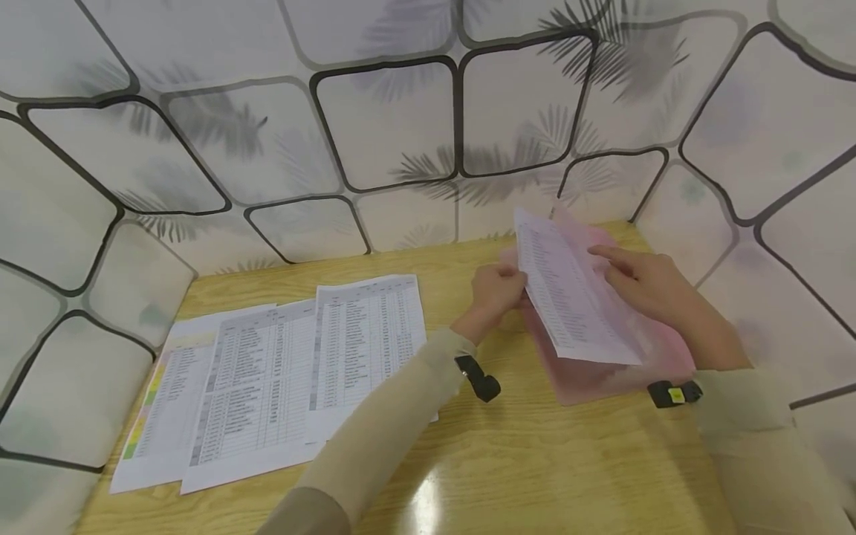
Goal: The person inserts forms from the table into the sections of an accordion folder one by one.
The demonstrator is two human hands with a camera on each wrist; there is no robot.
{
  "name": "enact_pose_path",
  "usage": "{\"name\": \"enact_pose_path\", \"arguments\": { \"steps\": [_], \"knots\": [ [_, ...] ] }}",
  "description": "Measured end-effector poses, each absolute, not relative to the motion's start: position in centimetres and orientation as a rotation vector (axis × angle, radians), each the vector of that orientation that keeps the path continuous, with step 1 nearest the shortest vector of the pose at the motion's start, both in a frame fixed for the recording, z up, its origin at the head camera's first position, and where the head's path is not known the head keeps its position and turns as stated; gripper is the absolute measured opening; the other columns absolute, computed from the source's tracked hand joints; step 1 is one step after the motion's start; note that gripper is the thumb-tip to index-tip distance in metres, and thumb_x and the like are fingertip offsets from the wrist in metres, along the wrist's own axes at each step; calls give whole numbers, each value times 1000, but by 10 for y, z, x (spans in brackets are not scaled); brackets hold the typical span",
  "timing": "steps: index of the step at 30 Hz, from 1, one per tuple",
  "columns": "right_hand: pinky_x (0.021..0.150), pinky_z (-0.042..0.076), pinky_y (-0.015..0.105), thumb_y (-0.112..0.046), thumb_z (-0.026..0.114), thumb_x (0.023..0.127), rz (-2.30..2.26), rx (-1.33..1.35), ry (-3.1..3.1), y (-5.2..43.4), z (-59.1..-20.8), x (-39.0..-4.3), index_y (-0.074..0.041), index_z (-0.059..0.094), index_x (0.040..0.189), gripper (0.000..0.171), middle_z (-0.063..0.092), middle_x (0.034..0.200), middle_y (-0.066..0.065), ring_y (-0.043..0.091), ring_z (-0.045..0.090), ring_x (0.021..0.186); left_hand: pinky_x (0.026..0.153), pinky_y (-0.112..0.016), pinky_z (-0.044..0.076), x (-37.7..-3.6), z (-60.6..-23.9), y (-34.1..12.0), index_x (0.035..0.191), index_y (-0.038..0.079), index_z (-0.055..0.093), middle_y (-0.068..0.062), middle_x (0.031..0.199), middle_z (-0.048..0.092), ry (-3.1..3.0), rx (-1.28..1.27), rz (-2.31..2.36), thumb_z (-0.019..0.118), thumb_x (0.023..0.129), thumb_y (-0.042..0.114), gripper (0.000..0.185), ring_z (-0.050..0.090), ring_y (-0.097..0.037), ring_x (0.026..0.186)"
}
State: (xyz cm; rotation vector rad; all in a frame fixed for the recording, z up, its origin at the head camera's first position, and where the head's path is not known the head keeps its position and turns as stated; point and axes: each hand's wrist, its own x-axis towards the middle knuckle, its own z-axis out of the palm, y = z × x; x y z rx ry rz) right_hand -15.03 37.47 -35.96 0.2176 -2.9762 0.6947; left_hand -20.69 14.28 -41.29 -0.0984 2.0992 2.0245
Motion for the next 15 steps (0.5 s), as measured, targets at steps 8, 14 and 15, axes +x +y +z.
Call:
{"name": "enact_pose_path", "arguments": {
  "steps": [8,14,15],
  "knots": [
    [61,35,28,-24,55,108,685,195,-2984,372,-359,-153,-13,60,150,44,59,77,5,20,48,71,55,-28,63,-202,-418,150,89,-2,79,-14,75,78,2059,-88,2058,63,100,4,21,79,-36,72],
    [60,36,28,-24,54,109,695,210,-2996,370,-358,-153,-13,59,151,44,56,74,4,16,47,68,62,-34,66,-198,-421,156,104,-5,78,-19,82,79,1957,-63,2083,62,104,6,20,79,-42,80],
    [60,35,28,-24,54,109,698,213,-2998,369,-358,-152,-14,58,152,44,54,73,3,16,46,67,62,-34,66,-198,-422,156,105,-6,78,-20,82,79,1957,-66,2081,62,104,6,20,78,-43,81]
  ]
}}
